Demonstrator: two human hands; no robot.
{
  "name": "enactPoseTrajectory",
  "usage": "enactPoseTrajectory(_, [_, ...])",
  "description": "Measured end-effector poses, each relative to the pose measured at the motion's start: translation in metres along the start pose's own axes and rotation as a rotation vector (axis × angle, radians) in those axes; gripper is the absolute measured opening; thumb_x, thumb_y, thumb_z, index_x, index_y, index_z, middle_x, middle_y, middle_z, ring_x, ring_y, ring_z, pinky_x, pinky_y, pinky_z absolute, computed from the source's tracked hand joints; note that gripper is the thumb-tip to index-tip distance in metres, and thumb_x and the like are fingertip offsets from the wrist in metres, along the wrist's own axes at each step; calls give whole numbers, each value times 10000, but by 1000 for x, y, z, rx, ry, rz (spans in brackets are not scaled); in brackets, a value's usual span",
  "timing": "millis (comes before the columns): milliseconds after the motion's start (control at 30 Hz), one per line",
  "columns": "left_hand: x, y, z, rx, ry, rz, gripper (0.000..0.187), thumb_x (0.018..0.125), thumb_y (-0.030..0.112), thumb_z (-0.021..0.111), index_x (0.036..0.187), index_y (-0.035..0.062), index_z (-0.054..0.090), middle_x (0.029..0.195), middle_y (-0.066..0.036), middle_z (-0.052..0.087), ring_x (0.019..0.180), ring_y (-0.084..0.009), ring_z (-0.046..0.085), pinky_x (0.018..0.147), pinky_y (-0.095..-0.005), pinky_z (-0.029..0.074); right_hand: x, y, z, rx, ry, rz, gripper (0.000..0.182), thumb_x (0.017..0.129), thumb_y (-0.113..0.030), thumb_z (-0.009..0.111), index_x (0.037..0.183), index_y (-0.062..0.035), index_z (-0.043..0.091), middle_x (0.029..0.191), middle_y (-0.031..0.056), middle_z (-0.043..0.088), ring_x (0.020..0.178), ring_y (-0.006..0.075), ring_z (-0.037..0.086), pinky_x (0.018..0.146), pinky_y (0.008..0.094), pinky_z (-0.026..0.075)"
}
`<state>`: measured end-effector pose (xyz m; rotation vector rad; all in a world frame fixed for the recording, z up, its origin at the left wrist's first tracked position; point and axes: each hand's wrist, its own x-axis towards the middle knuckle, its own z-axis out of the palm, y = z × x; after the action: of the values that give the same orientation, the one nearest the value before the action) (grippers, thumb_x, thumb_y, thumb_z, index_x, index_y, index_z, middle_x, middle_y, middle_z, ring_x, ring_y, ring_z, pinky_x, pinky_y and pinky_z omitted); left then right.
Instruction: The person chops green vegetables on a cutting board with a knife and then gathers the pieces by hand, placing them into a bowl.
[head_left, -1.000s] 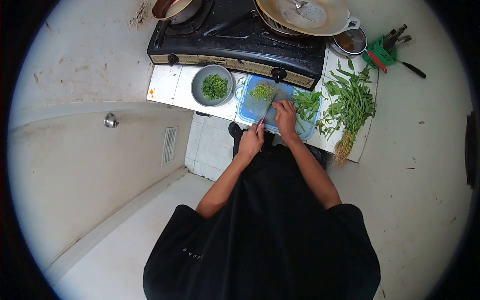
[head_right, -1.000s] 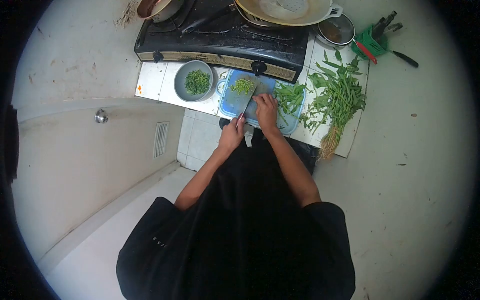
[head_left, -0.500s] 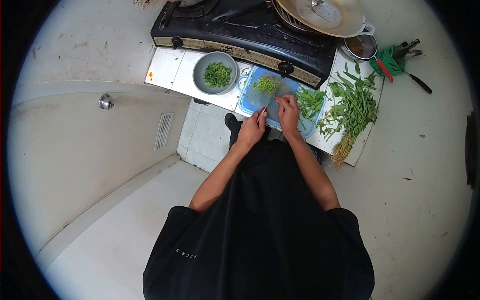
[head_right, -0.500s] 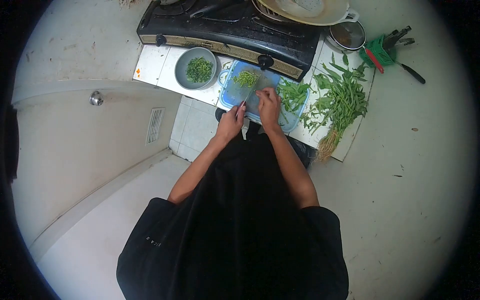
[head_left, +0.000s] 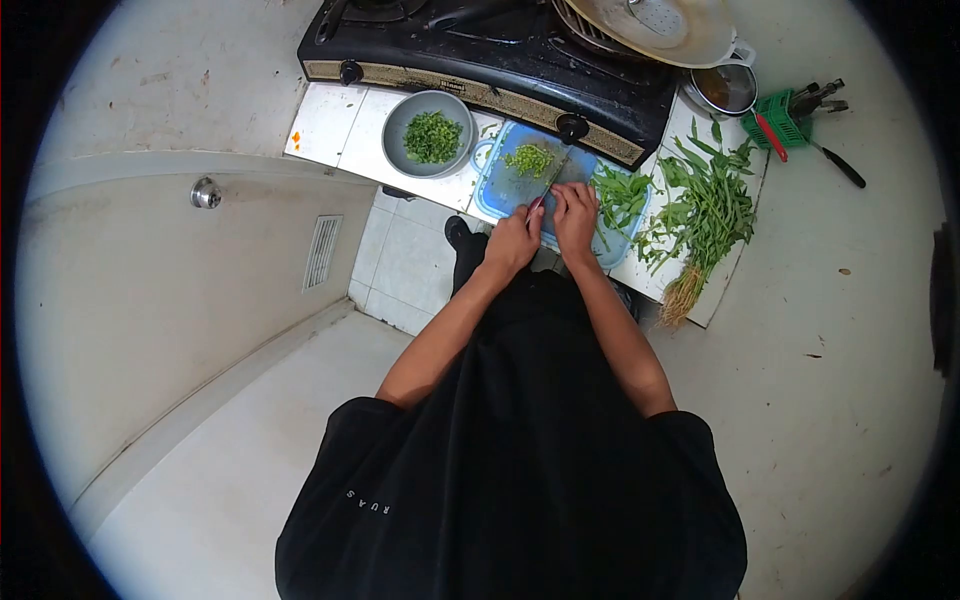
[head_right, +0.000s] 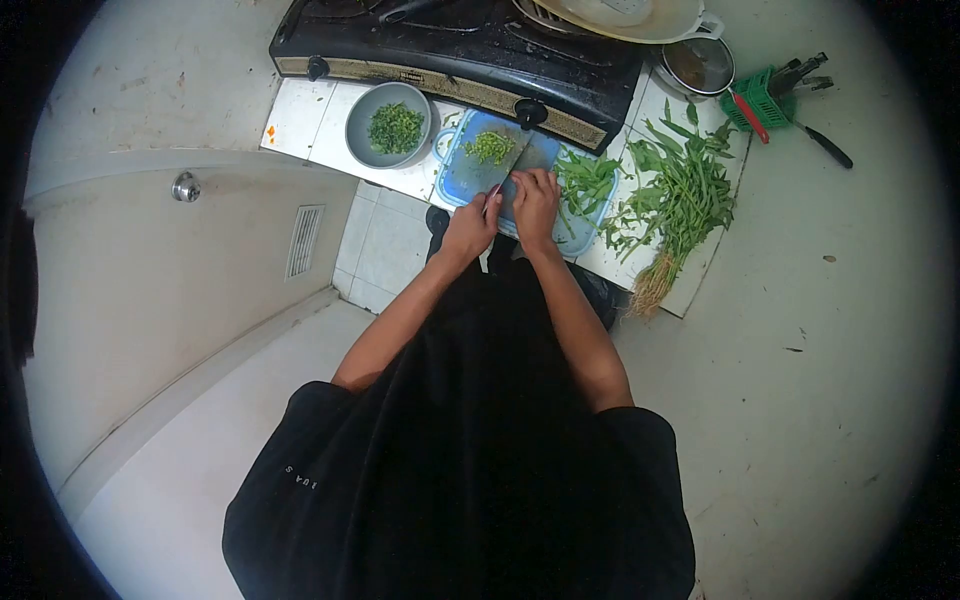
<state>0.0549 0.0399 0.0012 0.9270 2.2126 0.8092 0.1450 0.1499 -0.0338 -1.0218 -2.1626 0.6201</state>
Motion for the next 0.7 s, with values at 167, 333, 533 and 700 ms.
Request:
enactPoseTrajectory(167, [-29,-9,-13,6,-6,-17,439,1040,419,496,1027,0,627,789,-345,658,777,-553,647,714,-615,530,2,-2,-4,-9,6,2,100,855,-61,699,935,-102,741,919,45,665,908,278,615,790,419,438])
enactPoseTrajectory(333, [-33,-11,-23,0,-41,-123,441,1050,386,502,1042,-34,634,833,-368,646,845,-565,627,739,-619,502,0,-4,-6,-28,2,-13,93,869,-64,707,948,-92,746,917,47,677,909,269,624,787,393,430])
enactPoseTrajectory(533, [-28,5,-32,-91,-16,-110,453,1050,393,501,1019,-37,639,823,-365,637,865,-556,625,748,-605,494,-3,-3,-8,-83,-15,-62,143,852,-33,708,974,-98,743,956,43,668,914,263,624,779,396,424])
enactPoseTrajectory(700, [-36,4,-29,-79,-64,-124,456,1048,398,501,1005,-35,636,810,-353,640,858,-552,625,734,-600,493,-3,-3,-8,-84,-7,-83,163,844,-18,700,984,-90,741,955,45,658,908,265,619,772,402,420])
